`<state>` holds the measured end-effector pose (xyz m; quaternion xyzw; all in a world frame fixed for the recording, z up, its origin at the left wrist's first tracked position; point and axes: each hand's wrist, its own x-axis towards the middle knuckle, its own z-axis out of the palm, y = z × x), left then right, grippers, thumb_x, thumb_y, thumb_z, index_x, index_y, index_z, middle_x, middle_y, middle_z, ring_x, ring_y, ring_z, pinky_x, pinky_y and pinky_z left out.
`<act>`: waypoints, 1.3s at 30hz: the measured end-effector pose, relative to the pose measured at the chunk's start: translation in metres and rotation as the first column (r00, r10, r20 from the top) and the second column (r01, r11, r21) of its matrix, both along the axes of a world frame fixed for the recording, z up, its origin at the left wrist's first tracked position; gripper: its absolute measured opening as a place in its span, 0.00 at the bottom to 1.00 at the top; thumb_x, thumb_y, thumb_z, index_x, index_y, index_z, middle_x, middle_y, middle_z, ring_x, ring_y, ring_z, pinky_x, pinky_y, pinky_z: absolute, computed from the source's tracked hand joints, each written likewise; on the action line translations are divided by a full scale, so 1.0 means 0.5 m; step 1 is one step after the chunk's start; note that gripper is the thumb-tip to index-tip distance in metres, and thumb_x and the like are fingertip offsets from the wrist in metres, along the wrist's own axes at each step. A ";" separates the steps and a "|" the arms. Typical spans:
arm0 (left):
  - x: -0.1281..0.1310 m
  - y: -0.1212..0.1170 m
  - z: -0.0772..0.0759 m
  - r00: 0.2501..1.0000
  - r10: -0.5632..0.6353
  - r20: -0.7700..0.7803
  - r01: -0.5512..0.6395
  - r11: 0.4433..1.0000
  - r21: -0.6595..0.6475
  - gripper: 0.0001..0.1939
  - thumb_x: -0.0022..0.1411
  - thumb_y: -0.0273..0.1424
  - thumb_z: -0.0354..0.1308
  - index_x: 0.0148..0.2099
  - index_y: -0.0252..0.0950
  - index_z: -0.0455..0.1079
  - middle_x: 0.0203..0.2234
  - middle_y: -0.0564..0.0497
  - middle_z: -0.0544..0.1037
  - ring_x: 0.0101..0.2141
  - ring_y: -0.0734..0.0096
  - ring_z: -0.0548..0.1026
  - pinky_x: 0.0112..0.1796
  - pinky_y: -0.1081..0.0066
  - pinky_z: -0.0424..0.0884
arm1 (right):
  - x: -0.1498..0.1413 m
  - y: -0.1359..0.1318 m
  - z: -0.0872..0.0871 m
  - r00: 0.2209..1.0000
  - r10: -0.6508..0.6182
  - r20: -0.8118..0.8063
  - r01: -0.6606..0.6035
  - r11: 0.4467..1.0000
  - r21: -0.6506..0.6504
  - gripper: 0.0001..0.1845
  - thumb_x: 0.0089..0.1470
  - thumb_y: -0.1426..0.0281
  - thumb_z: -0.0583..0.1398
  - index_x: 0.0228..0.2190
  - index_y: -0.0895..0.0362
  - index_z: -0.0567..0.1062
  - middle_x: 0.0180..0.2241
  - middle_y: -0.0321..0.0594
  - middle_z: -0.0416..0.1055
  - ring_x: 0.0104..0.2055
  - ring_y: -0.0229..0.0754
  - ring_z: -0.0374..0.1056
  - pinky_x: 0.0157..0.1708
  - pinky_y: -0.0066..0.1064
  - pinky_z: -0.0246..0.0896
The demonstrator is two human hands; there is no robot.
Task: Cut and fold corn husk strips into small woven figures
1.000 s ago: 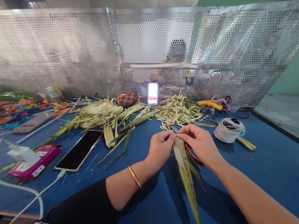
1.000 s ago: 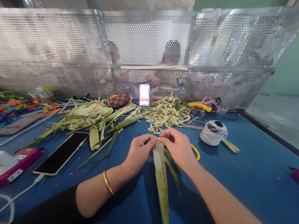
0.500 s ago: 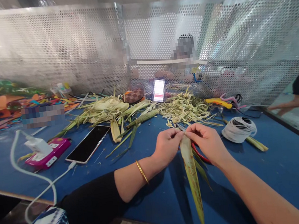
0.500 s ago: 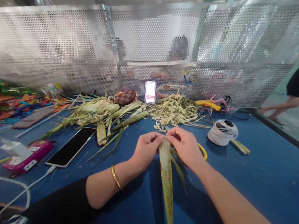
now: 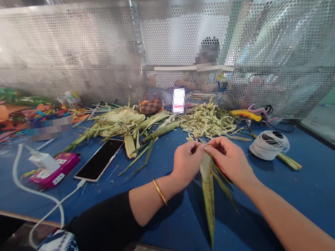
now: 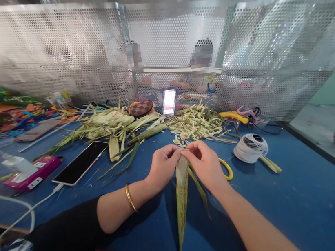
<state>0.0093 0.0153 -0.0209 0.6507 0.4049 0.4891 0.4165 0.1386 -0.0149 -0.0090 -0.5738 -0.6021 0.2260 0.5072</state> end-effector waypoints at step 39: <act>-0.437 -0.053 0.037 -0.067 0.544 -0.836 -0.484 0.715 0.504 0.33 0.55 0.41 0.54 0.58 0.25 0.59 0.44 0.34 0.74 0.46 0.46 0.70 0.42 0.59 0.67 | 0.008 0.008 -0.028 0.994 0.020 -0.105 -0.035 0.988 -0.147 0.19 0.44 0.52 0.61 0.21 0.55 0.69 0.17 0.33 0.65 0.21 0.37 0.59 0.23 0.29 0.55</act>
